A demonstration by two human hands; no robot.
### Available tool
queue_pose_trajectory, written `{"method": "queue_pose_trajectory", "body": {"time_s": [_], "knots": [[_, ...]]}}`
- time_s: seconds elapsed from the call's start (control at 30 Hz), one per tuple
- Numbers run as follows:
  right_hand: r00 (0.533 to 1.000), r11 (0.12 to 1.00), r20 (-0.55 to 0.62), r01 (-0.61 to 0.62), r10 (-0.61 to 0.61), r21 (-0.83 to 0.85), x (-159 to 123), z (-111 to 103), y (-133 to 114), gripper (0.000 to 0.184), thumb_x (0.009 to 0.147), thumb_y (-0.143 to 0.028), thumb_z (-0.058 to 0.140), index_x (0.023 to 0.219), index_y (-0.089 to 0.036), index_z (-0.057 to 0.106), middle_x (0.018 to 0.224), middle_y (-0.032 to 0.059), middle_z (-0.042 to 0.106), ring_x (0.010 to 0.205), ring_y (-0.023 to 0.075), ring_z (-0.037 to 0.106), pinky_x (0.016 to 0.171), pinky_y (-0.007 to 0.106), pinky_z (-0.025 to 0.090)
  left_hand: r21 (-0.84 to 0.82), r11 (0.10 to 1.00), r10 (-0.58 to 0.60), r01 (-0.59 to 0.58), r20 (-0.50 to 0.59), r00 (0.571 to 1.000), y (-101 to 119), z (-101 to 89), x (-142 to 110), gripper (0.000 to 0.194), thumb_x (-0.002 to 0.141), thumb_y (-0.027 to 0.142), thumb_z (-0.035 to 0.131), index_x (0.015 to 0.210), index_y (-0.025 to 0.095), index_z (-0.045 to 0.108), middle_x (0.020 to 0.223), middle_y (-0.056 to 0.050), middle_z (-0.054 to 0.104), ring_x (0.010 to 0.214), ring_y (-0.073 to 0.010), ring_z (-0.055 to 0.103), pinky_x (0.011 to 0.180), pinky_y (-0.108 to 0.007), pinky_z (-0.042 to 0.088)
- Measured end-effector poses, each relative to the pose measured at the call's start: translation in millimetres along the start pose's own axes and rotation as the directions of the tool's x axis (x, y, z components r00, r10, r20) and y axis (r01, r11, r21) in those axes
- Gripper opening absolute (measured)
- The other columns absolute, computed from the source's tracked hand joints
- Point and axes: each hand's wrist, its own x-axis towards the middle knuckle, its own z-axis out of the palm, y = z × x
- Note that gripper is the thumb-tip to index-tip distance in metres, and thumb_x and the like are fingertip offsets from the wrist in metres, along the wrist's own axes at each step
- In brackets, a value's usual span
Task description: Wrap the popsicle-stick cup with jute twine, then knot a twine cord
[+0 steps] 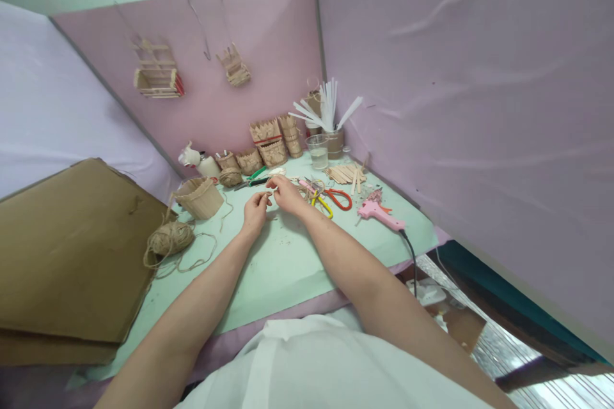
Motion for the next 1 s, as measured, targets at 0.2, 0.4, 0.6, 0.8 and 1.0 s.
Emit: {"method": "queue_pose_trajectory", "body": {"time_s": [0.2,0.4,0.6,0.8,1.0], "knots": [[0.999,1.000,0.040,0.012,-0.011,-0.014,0.5,-2.3,-0.7,0.008,0.075,-0.012,0.054,0.072,-0.018,0.059,0.085,0.0031,0.056,0.081,0.0144,0.050,0.078,0.027,0.038,0.033,0.999,0.011,-0.011,0.010,1.000,1.0,0.1,-1.6,0.019,0.080,0.027,0.044,0.073,0.017,0.059,0.064,0.000,0.055,0.064,-0.0131,0.050,0.066,-0.024,0.038],[0.983,0.981,-0.015,-0.184,0.185,0.065,2.8,-2.2,-1.8,0.011,0.075,-0.016,0.051,0.065,-0.018,0.055,0.068,-0.0012,0.056,0.071,0.0130,0.050,0.070,0.025,0.036,0.028,0.999,0.033,-0.035,0.064,0.997,5.0,0.7,-3.1,0.021,0.081,0.028,0.043,0.080,0.017,0.061,0.060,0.002,0.051,0.060,-0.0126,0.047,0.062,-0.024,0.037],[0.943,0.919,-0.013,-0.320,0.332,0.232,3.5,-0.1,-0.4,0.012,0.072,-0.020,0.050,0.061,-0.018,0.054,0.064,-0.0020,0.057,0.066,0.0113,0.051,0.065,0.022,0.038,0.003,0.999,0.033,-0.034,0.113,0.993,15.8,-0.8,-3.5,0.024,0.080,0.029,0.044,0.083,0.016,0.065,0.055,0.002,0.048,0.056,-0.0123,0.045,0.059,-0.025,0.036],[0.915,0.854,-0.024,-0.365,0.402,0.370,0.4,3.1,-2.4,0.012,0.072,-0.026,0.051,0.065,-0.017,0.054,0.060,-0.0028,0.055,0.058,0.0097,0.047,0.058,0.021,0.037,0.006,1.000,0.014,-0.015,0.161,0.987,23.1,-3.7,-3.4,0.027,0.080,0.028,0.043,0.085,0.014,0.065,0.053,0.003,0.044,0.054,-0.0110,0.041,0.055,-0.023,0.033],[0.931,0.872,0.061,-0.359,0.360,0.334,1.4,-1.1,0.0,0.014,0.071,-0.029,0.053,0.064,-0.016,0.054,0.063,-0.0024,0.055,0.057,0.0083,0.045,0.056,0.020,0.036,0.004,1.000,-0.024,0.024,0.162,0.987,18.5,-2.9,-3.1,0.028,0.080,0.031,0.043,0.084,0.013,0.064,0.054,0.003,0.046,0.054,-0.0106,0.042,0.057,-0.023,0.033]]}}
